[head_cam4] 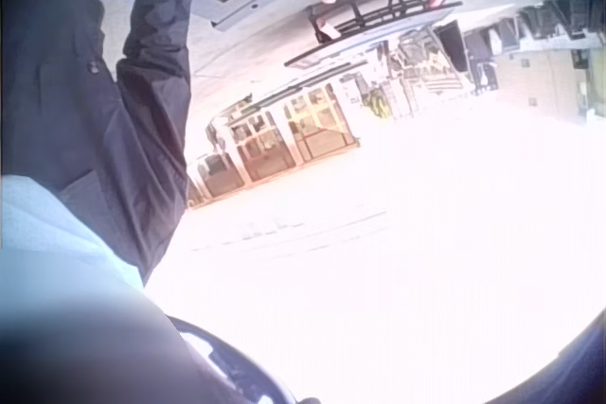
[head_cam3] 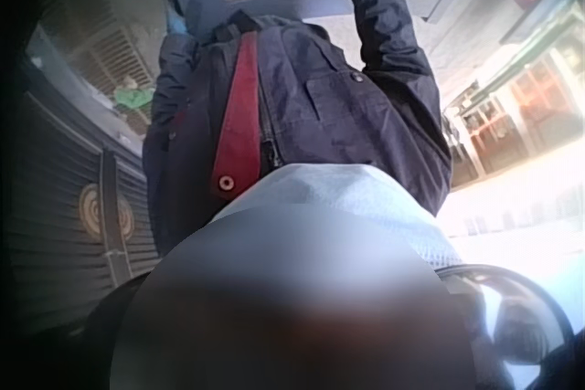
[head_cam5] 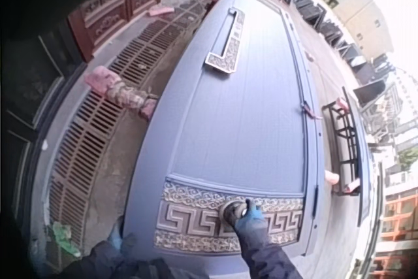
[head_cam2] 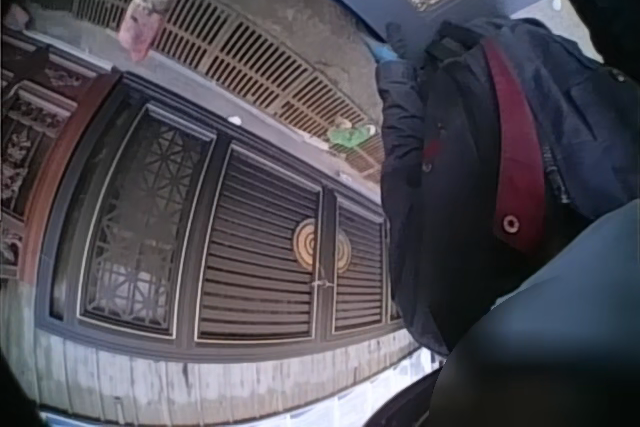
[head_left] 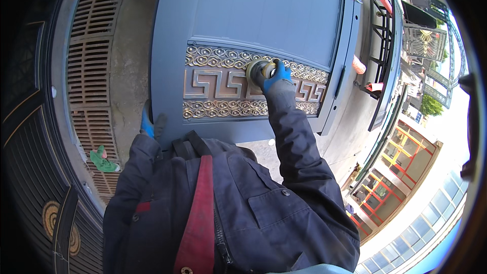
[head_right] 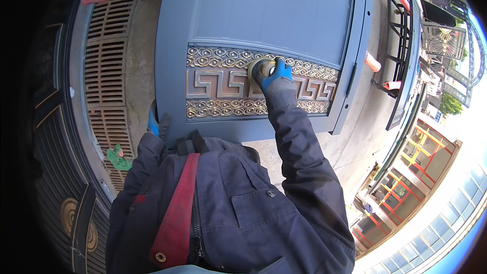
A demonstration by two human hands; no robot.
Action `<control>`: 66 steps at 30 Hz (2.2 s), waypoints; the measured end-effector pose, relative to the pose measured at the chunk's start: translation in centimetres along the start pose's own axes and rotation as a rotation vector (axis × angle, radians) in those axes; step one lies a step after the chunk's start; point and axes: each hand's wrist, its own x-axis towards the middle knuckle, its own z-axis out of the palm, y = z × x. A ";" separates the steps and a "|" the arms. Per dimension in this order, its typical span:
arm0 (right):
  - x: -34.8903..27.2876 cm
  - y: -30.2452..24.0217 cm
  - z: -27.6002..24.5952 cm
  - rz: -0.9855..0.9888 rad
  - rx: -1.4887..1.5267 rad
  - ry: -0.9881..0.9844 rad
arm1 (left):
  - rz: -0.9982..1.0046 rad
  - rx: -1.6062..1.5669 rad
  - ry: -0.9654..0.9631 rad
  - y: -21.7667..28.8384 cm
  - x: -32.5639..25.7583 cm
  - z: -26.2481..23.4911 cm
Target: The person uses a handheld orbital sander to smooth the surface of a large, grey-painted wooden panel with ornate gold inlay. They systematically move the sander across the flat areas and around the decorative patterns.
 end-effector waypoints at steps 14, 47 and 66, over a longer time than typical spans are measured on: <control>1.6 3.4 0.1 -0.017 -0.004 -0.010 | 0.137 0.123 -0.018 -1.2 0.3 -0.8; 4.2 10.9 -2.9 0.017 0.087 0.079 | 0.055 0.188 0.088 -0.8 -0.4 -0.9; 6.2 14.4 -4.0 0.040 -0.029 0.098 | 0.043 -0.025 0.074 -5.0 0.6 -1.6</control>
